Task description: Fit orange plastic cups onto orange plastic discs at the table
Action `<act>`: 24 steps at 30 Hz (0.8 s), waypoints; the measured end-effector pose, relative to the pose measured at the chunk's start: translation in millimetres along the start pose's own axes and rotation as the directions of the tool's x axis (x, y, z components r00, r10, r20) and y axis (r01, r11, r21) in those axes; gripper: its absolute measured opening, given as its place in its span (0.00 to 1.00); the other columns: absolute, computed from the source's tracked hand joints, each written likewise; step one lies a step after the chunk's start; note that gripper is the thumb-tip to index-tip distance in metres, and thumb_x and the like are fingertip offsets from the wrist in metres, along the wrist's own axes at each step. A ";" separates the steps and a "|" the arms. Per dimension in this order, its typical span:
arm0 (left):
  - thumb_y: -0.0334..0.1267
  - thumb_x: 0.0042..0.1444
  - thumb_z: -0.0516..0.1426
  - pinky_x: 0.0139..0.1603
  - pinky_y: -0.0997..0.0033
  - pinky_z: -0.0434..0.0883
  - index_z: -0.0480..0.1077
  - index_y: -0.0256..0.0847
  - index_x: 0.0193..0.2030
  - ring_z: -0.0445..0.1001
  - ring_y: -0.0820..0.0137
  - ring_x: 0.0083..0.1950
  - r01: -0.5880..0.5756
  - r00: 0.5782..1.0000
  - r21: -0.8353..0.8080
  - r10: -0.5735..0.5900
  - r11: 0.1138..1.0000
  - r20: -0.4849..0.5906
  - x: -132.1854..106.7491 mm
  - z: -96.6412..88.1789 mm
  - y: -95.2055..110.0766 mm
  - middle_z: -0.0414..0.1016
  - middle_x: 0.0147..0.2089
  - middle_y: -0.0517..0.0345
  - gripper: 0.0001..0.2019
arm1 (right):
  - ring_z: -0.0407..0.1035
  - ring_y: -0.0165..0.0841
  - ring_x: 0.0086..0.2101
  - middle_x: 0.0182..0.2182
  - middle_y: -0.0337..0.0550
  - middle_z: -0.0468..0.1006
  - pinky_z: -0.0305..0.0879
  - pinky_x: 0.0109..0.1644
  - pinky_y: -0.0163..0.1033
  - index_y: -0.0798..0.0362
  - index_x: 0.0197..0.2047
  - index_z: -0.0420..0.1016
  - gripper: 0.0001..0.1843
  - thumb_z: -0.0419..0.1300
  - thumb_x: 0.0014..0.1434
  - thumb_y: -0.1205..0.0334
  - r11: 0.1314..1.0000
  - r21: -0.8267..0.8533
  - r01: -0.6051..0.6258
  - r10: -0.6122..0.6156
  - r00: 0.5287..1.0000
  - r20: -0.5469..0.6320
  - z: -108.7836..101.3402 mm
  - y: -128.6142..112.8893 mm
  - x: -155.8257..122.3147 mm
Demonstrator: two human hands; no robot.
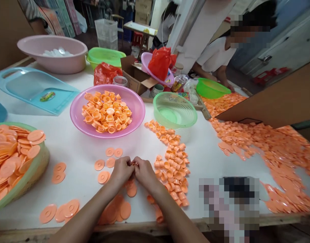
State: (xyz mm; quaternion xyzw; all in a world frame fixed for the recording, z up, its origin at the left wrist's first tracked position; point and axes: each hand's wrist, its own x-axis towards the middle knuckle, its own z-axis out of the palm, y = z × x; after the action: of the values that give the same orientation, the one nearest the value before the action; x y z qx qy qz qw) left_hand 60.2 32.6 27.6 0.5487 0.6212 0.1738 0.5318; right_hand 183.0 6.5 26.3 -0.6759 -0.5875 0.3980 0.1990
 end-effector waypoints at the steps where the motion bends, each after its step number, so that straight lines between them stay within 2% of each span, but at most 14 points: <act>1: 0.25 0.43 0.52 0.16 0.79 0.62 0.61 0.40 0.19 0.70 0.73 0.17 -0.004 1.000 -0.028 0.004 1.000 0.002 -4.4 -2.5 4.5 0.64 0.14 0.67 0.08 | 0.68 0.30 0.21 0.23 0.38 0.76 0.58 0.26 0.32 0.52 0.41 0.76 0.15 0.49 0.58 0.70 0.998 0.056 -0.008 0.006 0.999 0.045 -10.4 2.3 -0.9; 2: 0.25 0.44 0.52 0.16 0.79 0.62 0.61 0.40 0.20 0.69 0.73 0.16 -0.010 1.000 -0.068 0.010 0.998 -0.002 -8.7 -7.9 10.8 0.64 0.13 0.67 0.07 | 0.68 0.29 0.20 0.23 0.37 0.76 0.59 0.26 0.33 0.51 0.45 0.76 0.17 0.49 0.59 0.68 0.995 0.097 -0.015 0.011 0.999 0.046 -22.5 5.9 -1.9; 3: 0.26 0.44 0.52 0.15 0.78 0.63 0.62 0.40 0.22 0.70 0.72 0.15 -0.028 0.999 -0.115 0.026 0.993 -0.022 -12.4 -16.6 19.1 0.64 0.14 0.67 0.06 | 0.69 0.30 0.21 0.25 0.38 0.77 0.62 0.27 0.33 0.51 0.48 0.76 0.19 0.49 0.60 0.67 0.994 0.107 -0.010 0.011 1.000 -0.007 -35.5 10.7 -2.9; 4: 0.27 0.45 0.53 0.15 0.78 0.65 0.63 0.40 0.23 0.70 0.72 0.16 -0.066 0.996 -0.159 0.057 0.985 -0.065 -14.6 -28.9 29.4 0.66 0.14 0.67 0.05 | 0.71 0.31 0.25 0.29 0.40 0.78 0.64 0.31 0.35 0.51 0.50 0.76 0.20 0.49 0.59 0.68 0.998 0.068 0.015 -0.007 0.993 -0.119 -48.3 16.5 -3.6; 6: 0.30 0.46 0.55 0.17 0.77 0.68 0.66 0.39 0.25 0.73 0.71 0.18 -0.198 0.963 -0.203 0.152 0.959 -0.221 -12.6 -62.8 54.1 0.69 0.17 0.65 0.02 | 0.72 0.34 0.37 0.37 0.44 0.79 0.66 0.43 0.38 0.51 0.48 0.79 0.24 0.49 0.54 0.74 0.989 -0.131 0.074 -0.112 0.942 -0.315 -70.0 29.7 -3.3; 8: 0.34 0.47 0.58 0.20 0.75 0.70 0.69 0.38 0.29 0.74 0.71 0.20 -0.322 0.889 -0.189 0.228 0.928 -0.397 -3.2 -102.4 78.5 0.72 0.20 0.62 0.03 | 0.70 0.36 0.43 0.39 0.46 0.78 0.64 0.49 0.39 0.52 0.42 0.82 0.25 0.50 0.48 0.78 0.952 -0.297 0.078 -0.177 0.930 -0.322 -82.3 42.6 -0.8; 10: 0.38 0.47 0.60 0.21 0.74 0.71 0.72 0.37 0.38 0.74 0.71 0.21 -0.366 0.816 -0.161 0.233 0.917 -0.529 6.8 -136.0 94.0 0.73 0.22 0.62 0.11 | 0.70 0.36 0.40 0.34 0.45 0.77 0.64 0.46 0.39 0.52 0.35 0.83 0.22 0.50 0.47 0.78 0.935 -0.349 0.065 -0.159 0.955 -0.249 -85.3 52.7 2.5; 12: 0.41 0.49 0.61 0.22 0.73 0.70 0.72 0.39 0.45 0.74 0.71 0.21 -0.376 0.772 -0.080 0.264 0.923 -0.579 10.2 -152.8 93.7 0.74 0.24 0.63 0.17 | 0.71 0.35 0.35 0.30 0.44 0.76 0.64 0.42 0.38 0.52 0.30 0.82 0.18 0.51 0.49 0.75 0.942 -0.330 0.058 -0.140 0.963 -0.231 -82.7 58.5 4.8; 14: 0.41 0.51 0.60 0.25 0.73 0.69 0.74 0.41 0.41 0.73 0.72 0.23 -0.387 0.790 0.062 0.365 0.920 -0.492 5.7 -148.1 75.8 0.73 0.24 0.63 0.12 | 0.71 0.34 0.34 0.31 0.44 0.76 0.65 0.41 0.38 0.52 0.30 0.82 0.16 0.51 0.52 0.72 0.964 -0.262 0.049 -0.135 0.938 -0.320 -77.5 58.9 5.3; 17: 0.36 0.53 0.58 0.34 0.70 0.67 0.76 0.42 0.32 0.73 0.69 0.32 -0.448 0.846 0.327 0.513 0.832 -0.147 -4.9 -110.0 28.5 0.75 0.28 0.60 0.05 | 0.72 0.35 0.34 0.30 0.43 0.76 0.66 0.40 0.38 0.52 0.36 0.81 0.13 0.54 0.54 0.66 0.998 -0.053 0.040 -0.060 0.889 -0.454 -62.6 47.5 4.4; 18: 0.33 0.51 0.58 0.36 0.68 0.66 0.76 0.42 0.32 0.72 0.67 0.36 -0.466 0.844 0.423 0.534 0.777 -0.053 -6.6 -93.8 12.4 0.76 0.31 0.58 0.04 | 0.72 0.34 0.32 0.28 0.41 0.76 0.66 0.38 0.37 0.52 0.37 0.80 0.11 0.56 0.53 0.64 0.999 0.037 0.034 -0.014 0.896 -0.445 -54.7 40.9 4.5; 20: 0.29 0.49 0.58 0.39 0.65 0.62 0.76 0.42 0.31 0.71 0.64 0.41 -0.449 0.849 0.589 0.526 0.672 0.046 -5.7 -63.4 -13.5 0.76 0.34 0.55 0.06 | 0.70 0.32 0.24 0.21 0.36 0.73 0.64 0.30 0.35 0.52 0.33 0.77 0.07 0.59 0.51 0.62 0.980 0.199 0.005 0.063 0.941 -0.332 -35.0 26.3 5.9; 22: 0.28 0.49 0.58 0.40 0.63 0.60 0.74 0.41 0.28 0.69 0.62 0.42 -0.405 0.865 0.669 0.499 0.623 0.059 -0.6 -41.0 -28.1 0.75 0.34 0.53 0.05 | 0.66 0.30 0.19 0.16 0.32 0.69 0.60 0.25 0.33 0.51 0.28 0.72 0.02 0.59 0.50 0.63 0.962 0.272 -0.030 0.088 0.975 -0.204 -14.2 13.7 8.8; 24: 0.30 0.51 0.58 0.42 0.63 0.58 0.74 0.41 0.27 0.68 0.62 0.43 -0.399 0.867 0.669 0.495 0.628 0.052 5.1 -28.1 -33.3 0.74 0.34 0.54 0.05 | 0.64 0.28 0.17 0.15 0.31 0.67 0.57 0.24 0.32 0.51 0.24 0.68 0.04 0.58 0.49 0.65 0.969 0.245 -0.043 0.085 0.983 -0.162 1.7 5.8 12.5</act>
State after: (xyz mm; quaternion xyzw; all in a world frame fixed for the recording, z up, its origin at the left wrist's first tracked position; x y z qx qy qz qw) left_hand 20.6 36.0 9.1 0.8236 0.5202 0.1070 0.1992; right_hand 185.3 16.8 17.2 -0.6973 -0.4934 0.4127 0.3162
